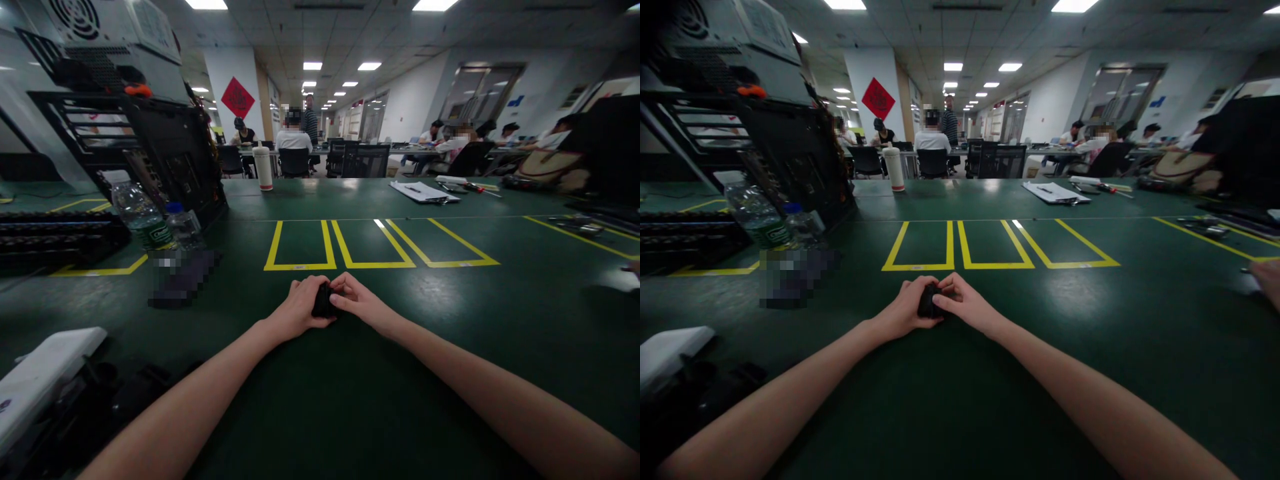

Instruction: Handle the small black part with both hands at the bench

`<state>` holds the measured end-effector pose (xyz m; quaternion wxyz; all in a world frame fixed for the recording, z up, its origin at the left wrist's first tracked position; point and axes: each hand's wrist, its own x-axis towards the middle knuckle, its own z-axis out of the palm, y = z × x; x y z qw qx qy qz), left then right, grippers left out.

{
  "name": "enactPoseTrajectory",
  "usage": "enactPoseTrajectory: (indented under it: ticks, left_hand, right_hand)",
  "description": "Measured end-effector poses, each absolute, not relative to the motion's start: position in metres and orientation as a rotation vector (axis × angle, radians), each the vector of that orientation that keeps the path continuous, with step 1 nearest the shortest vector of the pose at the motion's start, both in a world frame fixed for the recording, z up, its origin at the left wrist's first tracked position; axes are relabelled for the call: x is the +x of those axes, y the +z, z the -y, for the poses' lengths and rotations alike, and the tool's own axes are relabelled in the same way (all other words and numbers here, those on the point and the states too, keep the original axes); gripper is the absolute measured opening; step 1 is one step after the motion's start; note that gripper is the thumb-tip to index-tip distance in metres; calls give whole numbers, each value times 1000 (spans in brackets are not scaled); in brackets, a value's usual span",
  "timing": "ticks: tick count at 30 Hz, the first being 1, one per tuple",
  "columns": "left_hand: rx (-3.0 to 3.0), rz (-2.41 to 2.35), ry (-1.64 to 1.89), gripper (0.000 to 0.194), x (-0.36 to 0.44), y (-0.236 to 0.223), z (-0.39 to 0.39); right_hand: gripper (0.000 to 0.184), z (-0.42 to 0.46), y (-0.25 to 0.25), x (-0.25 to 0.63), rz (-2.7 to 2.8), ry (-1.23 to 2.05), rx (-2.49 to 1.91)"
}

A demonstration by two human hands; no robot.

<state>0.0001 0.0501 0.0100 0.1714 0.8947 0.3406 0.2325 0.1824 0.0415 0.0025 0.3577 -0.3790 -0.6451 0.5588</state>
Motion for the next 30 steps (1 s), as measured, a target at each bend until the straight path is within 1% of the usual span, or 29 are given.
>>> enactPoseTrajectory:
  ticks: [2, 6, 10, 14, 15, 18, 20, 24, 26, 28, 30]
  left_hand:
    - [2537, -977, 664, 56, 0, 10, -50]
    - [2539, -951, 649, 54, 0, 11, -49]
    - [2527, -957, 693, 55, 0, 7, -50]
    - [2509, -987, 674, 55, 1, 7, -51]
    - [2502, -997, 668, 56, 1, 8, -50]
    - [2494, -966, 617, 53, 0, 15, -47]
    - [2499, -955, 606, 52, 0, 19, -46]
    - [2501, -959, 606, 51, 0, 21, -45]
    - [2508, -963, 611, 52, 0, 19, -46]
    - [2518, -965, 611, 53, 0, 16, -48]
    - [2526, -979, 621, 54, 0, 12, -50]
  right_hand:
    - [24, -42, 2, 182, 1656, 1415, -1014]
    - [32, -45, 1, 184, 1646, 1476, -1054]
    - [30, -44, 5, 187, 1714, 1491, -996]
    - [39, -41, 7, 187, 1733, 1532, -902]
    - [38, -40, 7, 186, 1727, 1532, -905]
    - [26, -38, 6, 183, 1678, 1454, -946]
    - [21, -38, 4, 182, 1660, 1408, -968]
    - [29, -40, 4, 182, 1669, 1396, -1046]
    - [29, -42, 4, 184, 1690, 1418, -1054]
    - [28, -43, 5, 186, 1708, 1462, -998]
    - [32, -42, 5, 187, 1711, 1508, -921]
